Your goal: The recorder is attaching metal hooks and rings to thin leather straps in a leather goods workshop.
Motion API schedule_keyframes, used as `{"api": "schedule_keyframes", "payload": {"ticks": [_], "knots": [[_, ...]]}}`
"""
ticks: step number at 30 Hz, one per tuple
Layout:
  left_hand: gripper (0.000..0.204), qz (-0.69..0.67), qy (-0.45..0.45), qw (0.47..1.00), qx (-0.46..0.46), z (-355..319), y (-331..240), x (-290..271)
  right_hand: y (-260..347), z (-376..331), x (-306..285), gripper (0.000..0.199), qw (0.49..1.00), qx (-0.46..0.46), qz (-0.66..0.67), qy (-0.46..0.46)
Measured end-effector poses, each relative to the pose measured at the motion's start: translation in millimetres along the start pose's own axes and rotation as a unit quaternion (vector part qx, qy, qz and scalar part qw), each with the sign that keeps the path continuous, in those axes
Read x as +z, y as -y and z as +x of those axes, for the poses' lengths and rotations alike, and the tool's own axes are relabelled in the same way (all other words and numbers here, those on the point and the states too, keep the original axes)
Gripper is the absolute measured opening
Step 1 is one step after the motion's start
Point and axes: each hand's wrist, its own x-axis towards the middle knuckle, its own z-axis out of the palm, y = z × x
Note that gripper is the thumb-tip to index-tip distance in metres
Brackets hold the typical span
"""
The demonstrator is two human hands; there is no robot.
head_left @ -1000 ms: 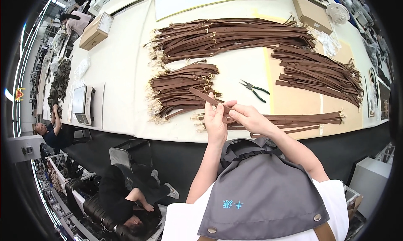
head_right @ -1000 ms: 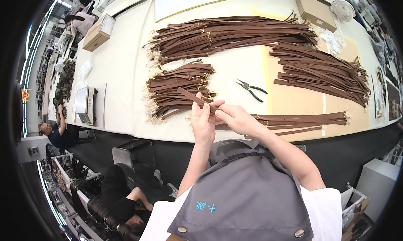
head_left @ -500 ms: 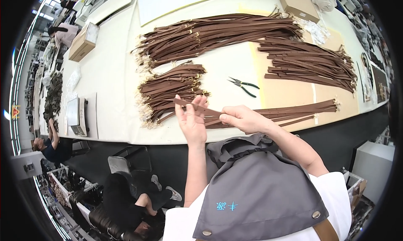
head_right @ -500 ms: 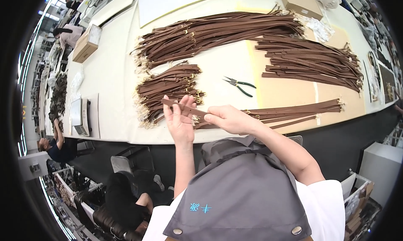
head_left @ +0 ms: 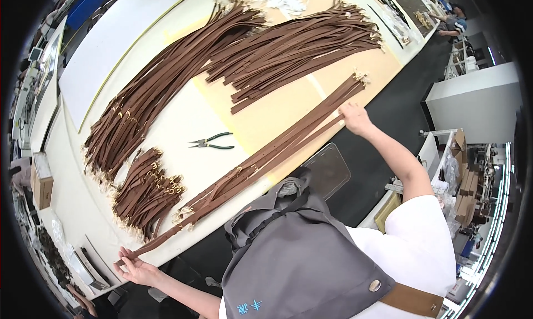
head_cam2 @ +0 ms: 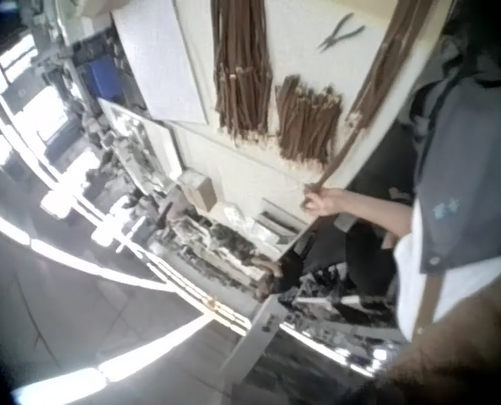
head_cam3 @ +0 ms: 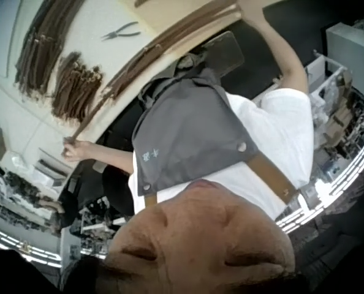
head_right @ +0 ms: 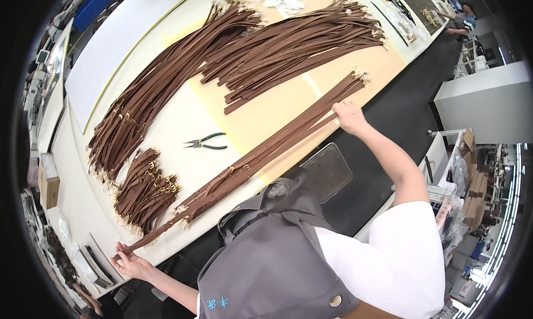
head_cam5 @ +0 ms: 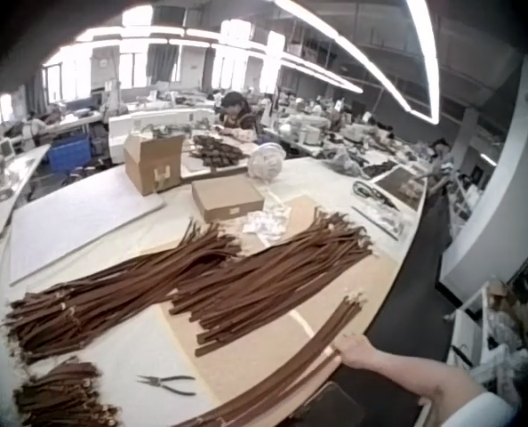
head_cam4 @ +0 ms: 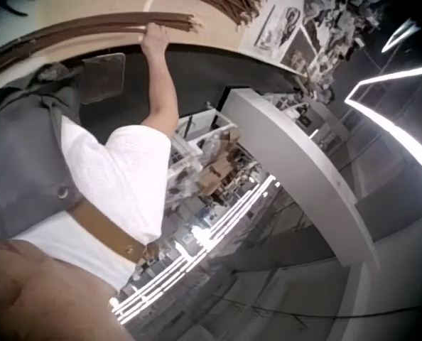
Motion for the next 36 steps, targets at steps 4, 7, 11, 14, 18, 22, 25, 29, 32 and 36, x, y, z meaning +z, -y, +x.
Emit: {"api": "schedule_keyframes", "payload": {"ticks": [4, 7, 11, 14, 18, 22, 25, 29, 32, 36], "knots": [[0.053, 0.043, 0.042, 0.989, -0.133, -76.0, 57.4, 27.4, -104.6, -11.0, -38.9, 0.010, 0.986, 0.059, -0.154, 0.002], [0.059, -0.030, 0.092, 0.973, -0.211, -144.3, 105.3, 55.3, -164.4, -4.8, -37.9, 0.011, 0.974, 0.160, -0.152, 0.043], [0.067, -0.031, 0.088, 0.952, -0.290, -205.9, 143.4, 87.0, -222.4, 12.9, 0.4, 0.026, 0.958, 0.256, -0.113, 0.071], [0.070, 0.054, 0.038, 0.935, -0.348, -224.8, 165.4, 90.2, -222.3, 41.5, 34.6, 0.064, 0.942, 0.301, 0.033, 0.148], [0.080, 0.254, 0.083, 0.885, -0.383, -227.4, 164.4, 100.0, -192.5, 51.1, 60.1, 0.082, 0.954, 0.272, -0.043, 0.117], [0.089, 0.552, 0.186, 0.809, -0.074, -215.0, 148.5, 85.7, -98.1, 76.7, 60.0, 0.091, 0.987, 0.075, 0.038, 0.136], [0.100, 0.659, 0.445, 0.606, 0.026, -204.9, 122.8, 141.1, -70.4, 72.5, 42.0, 0.097, 0.983, -0.063, 0.012, 0.172], [0.092, 0.703, 0.536, 0.452, 0.119, -173.6, 150.4, 116.3, -73.6, 97.1, 43.7, 0.091, 0.980, -0.085, -0.023, 0.177], [0.074, 0.689, 0.526, 0.475, 0.151, -168.7, 161.6, 128.9, -122.2, 87.2, 62.9, 0.074, 0.979, -0.082, -0.079, 0.168], [0.041, 0.695, 0.525, 0.463, 0.166, -172.5, 170.5, 103.8, -123.4, 90.9, 62.2, 0.048, 0.969, -0.150, -0.059, 0.189]]}}
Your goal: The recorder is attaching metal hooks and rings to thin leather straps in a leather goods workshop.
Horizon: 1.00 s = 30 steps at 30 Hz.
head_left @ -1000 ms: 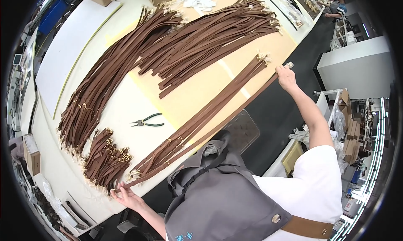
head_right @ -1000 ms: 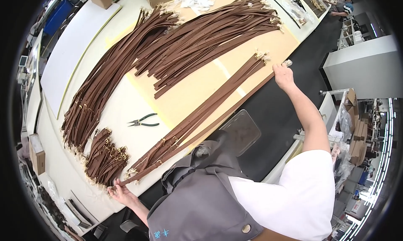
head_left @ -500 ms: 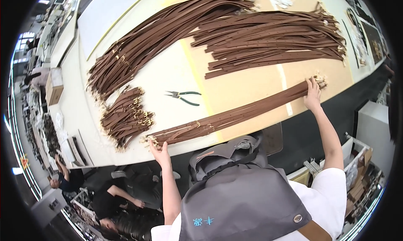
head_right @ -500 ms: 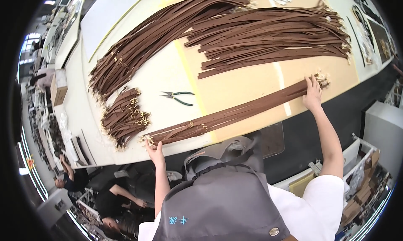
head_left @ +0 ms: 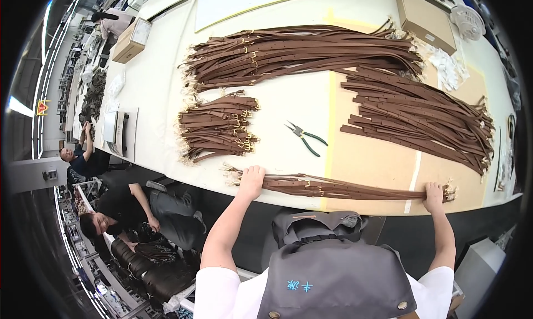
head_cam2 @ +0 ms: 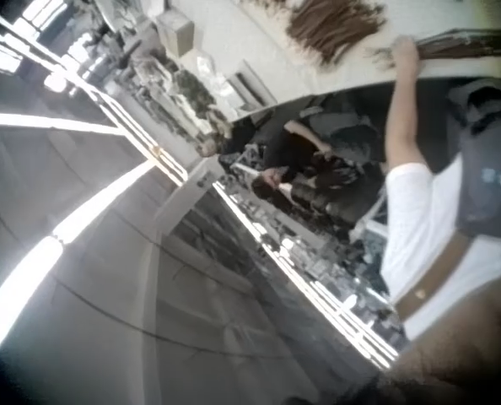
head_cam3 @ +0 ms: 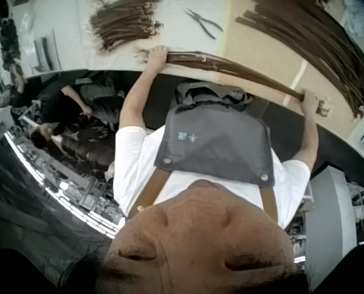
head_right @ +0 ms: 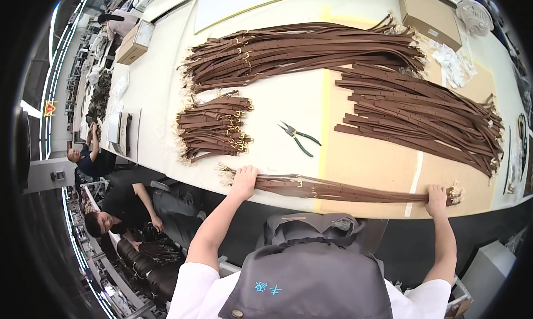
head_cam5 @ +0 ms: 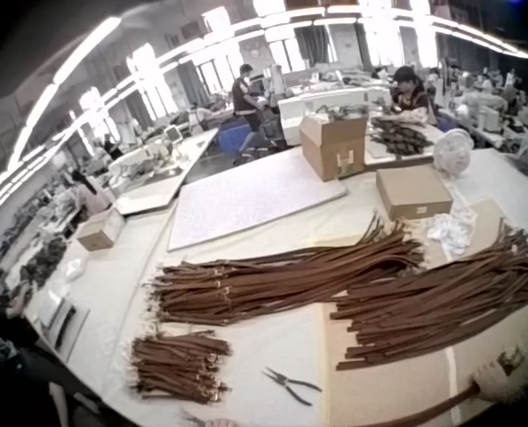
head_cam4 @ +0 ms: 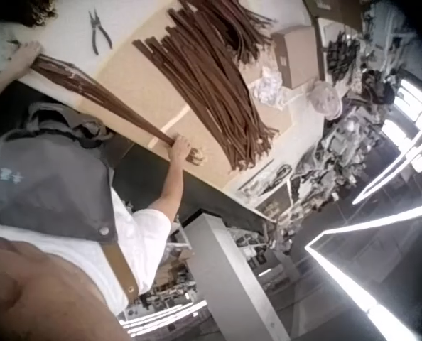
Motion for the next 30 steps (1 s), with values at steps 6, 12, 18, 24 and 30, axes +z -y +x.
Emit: {"api": "schedule_keyframes", "payload": {"ticks": [6, 12, 18, 24, 30], "knots": [[0.030, -0.069, 0.004, 0.997, 0.026, -32.0, 9.5, 15.5, 0.7, -7.1, 5.5, 0.030, 0.998, -0.011, 0.031, -0.054], [0.021, -0.136, 0.033, 0.990, 0.029, -33.3, 41.4, -14.2, -48.2, 10.6, -7.9, 0.029, 0.995, 0.090, 0.039, 0.005], [0.024, -0.080, -0.128, 0.988, 0.035, 14.3, 129.7, -134.9, -57.3, 85.9, -130.9, 0.025, 0.988, 0.001, 0.073, -0.138], [0.022, 0.036, -0.251, 0.967, 0.002, 82.6, 260.3, -264.6, -15.6, 242.7, -321.5, 0.028, 0.951, -0.140, -0.060, -0.269], [0.026, 0.097, -0.262, 0.960, -0.019, 201.6, 364.7, -274.2, 25.8, 405.5, -364.9, 0.026, 0.929, -0.156, -0.123, -0.314]]}}
